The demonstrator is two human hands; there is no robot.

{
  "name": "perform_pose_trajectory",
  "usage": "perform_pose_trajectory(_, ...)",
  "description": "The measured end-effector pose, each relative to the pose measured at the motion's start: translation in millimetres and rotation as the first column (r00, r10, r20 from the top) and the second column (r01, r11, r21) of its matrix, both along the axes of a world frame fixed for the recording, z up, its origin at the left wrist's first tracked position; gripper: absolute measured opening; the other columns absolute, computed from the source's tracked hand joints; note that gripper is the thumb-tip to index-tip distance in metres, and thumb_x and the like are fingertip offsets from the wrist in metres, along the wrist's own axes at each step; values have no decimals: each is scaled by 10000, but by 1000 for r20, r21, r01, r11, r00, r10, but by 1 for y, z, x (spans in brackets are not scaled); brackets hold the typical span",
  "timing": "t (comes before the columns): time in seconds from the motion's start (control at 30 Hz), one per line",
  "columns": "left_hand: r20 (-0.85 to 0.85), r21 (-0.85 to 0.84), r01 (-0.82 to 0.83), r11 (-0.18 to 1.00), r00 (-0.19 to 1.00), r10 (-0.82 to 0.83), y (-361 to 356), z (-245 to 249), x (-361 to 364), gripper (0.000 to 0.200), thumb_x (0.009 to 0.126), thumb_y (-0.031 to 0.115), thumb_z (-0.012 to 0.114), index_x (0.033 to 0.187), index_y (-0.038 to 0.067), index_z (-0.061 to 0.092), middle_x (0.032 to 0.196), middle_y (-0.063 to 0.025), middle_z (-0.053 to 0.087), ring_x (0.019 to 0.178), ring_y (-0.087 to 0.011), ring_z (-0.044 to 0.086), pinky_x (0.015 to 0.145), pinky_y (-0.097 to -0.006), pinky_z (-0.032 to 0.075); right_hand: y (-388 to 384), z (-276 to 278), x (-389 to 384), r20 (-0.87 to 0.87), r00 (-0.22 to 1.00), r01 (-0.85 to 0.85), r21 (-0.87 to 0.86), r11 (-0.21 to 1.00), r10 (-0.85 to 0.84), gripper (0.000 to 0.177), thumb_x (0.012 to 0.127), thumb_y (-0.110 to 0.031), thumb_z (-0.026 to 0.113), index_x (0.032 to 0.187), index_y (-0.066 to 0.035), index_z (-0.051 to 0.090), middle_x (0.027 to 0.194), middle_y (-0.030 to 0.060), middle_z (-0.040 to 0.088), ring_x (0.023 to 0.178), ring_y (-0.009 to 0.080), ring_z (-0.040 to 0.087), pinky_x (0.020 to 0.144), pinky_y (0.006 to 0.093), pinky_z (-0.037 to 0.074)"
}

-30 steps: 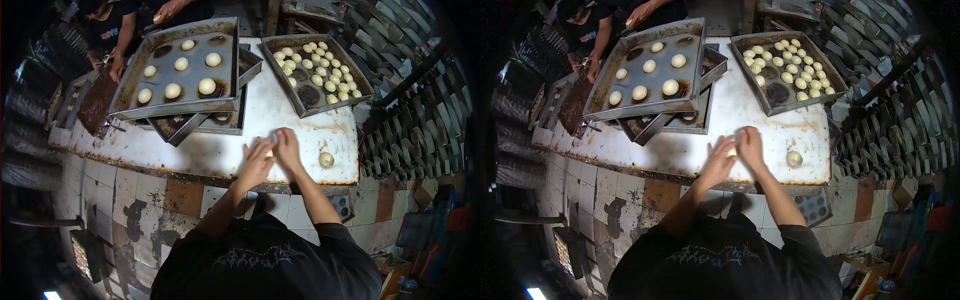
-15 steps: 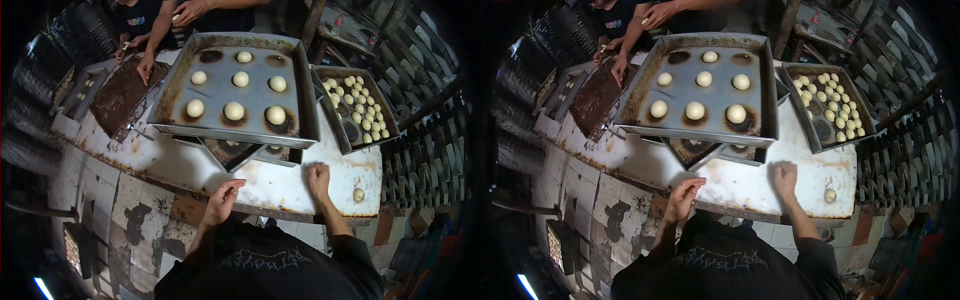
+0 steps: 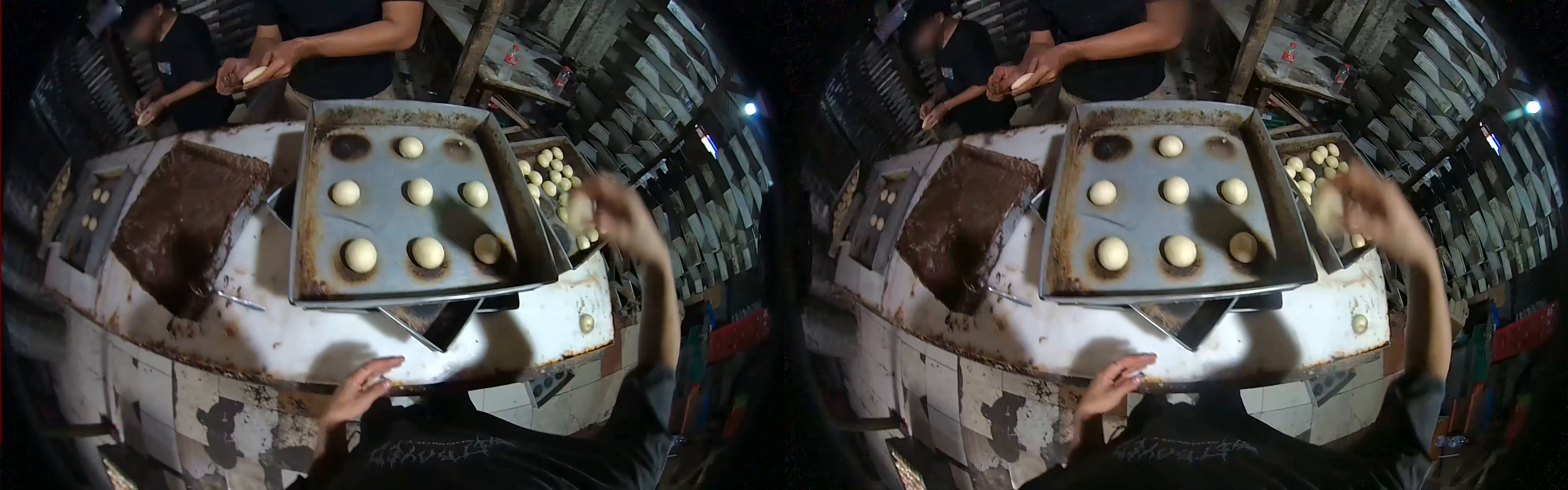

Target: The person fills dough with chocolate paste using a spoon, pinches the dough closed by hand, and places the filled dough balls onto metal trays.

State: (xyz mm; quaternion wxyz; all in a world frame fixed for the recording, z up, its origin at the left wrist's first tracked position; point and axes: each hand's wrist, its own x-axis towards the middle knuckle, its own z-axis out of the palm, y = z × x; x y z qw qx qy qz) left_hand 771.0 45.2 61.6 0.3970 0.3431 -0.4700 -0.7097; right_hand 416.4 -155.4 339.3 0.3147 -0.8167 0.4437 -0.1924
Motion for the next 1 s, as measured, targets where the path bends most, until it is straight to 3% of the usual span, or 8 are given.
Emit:
perform_pose_trajectory(0.13, -3, -47, -48, 998, 999, 48, 13, -15, 8, 417, 888, -15, 492, 1297, 21, 425, 1333, -109, 439, 1254, -211, 396, 1044, -331, 316, -163, -9, 69, 165, 974, 228, -755, 615, -158, 278, 831, -171, 602, 1036, 14, 566, 951, 117, 633, 856, 196, 614, 717, 327, 492)
perform_pose_trajectory(0.23, -111, 84, -210, 974, 970, 219, 33, -16, 13, 419, 859, 3, 533, 1268, -20, 445, 1280, -133, 485, 1192, -226, 462, 1016, -343, 352, -253, -131, 97, 0, 921, 231, -805, 547, -389, 267, 792, -255, 634, 927, -25, 617, 822, 172, 635, 809, 307, 616, 706, 392, 488)
perform_pose_trajectory(0.3, -311, 2, -346, 938, 892, 329, 37, -19, 13, 465, 826, 17, 568, 1258, -73, 421, 1246, -187, 499, 1157, -273, 496, 1002, -385, 378, -262, -172, 92, -219, 944, 152, -380, 912, -248, 273, 799, -288, 617, 852, -22, 653, 858, 213, 639, 847, 356, 602, 741, 386, 475)
perform_pose_trajectory(0.47, -395, 114, -558, 822, 734, 553, 44, -43, 10, 534, 787, 128, 641, 1239, -46, 415, 1219, -270, 482, 1113, -392, 516, 971, -515, 396, -233, -107, 42, 295, 866, 500, -536, 680, -404, 338, 824, -319, 602, 796, 17, 612, 713, 219, 607, 683, 383, 599, 626, 413, 464)
perform_pose_trajectory(0.77, -519, 85, -606, 791, 651, 554, 34, -43, -132, 471, 830, 229, 605, 1240, 45, 463, 1268, -192, 476, 1156, -372, 483, 980, -526, 368, -294, -302, -189, -320, 688, 605, -242, 758, -651, 560, 708, -246, 675, 1155, 38, 492, 1074, 266, 583, 1050, 369, 554, 872, 405, 447)
perform_pose_trajectory(0.87, -382, 131, -576, 807, 722, 577, 35, -27, -172, 447, 854, 151, 553, 1242, -35, 431, 1240, -227, 492, 1155, -394, 482, 993, -521, 362, -291, -315, -177, 49, 766, 618, 217, 755, -641, 342, 756, -169, 617, 967, 96, 573, 888, 193, 638, 783, 260, 632, 654, 364, 499)
perform_pose_trajectory(0.93, -331, 108, -568, 816, 753, 568, 29, -13, -188, 377, 853, 83, 509, 1198, -61, 460, 1214, -245, 498, 1146, -403, 485, 993, -516, 365, -313, -330, -165, 346, 446, 716, 416, 561, -825, 245, 784, -171, 573, 858, 60, 612, 714, 102, 613, 593, 181, 570, 520, 340, 456)
perform_pose_trajectory(1.0, -412, 61, -630, 774, 690, 595, 26, -14, -194, 318, 838, 68, 513, 1128, -62, 506, 1100, -231, 556, 1098, -391, 517, 974, -507, 382, -294, -280, -143, 431, 612, 627, 246, 739, -663, 136, 792, -151, 571, 775, -20, 536, 712, 45, 549, 606, 110, 484, 503, 292, 391)
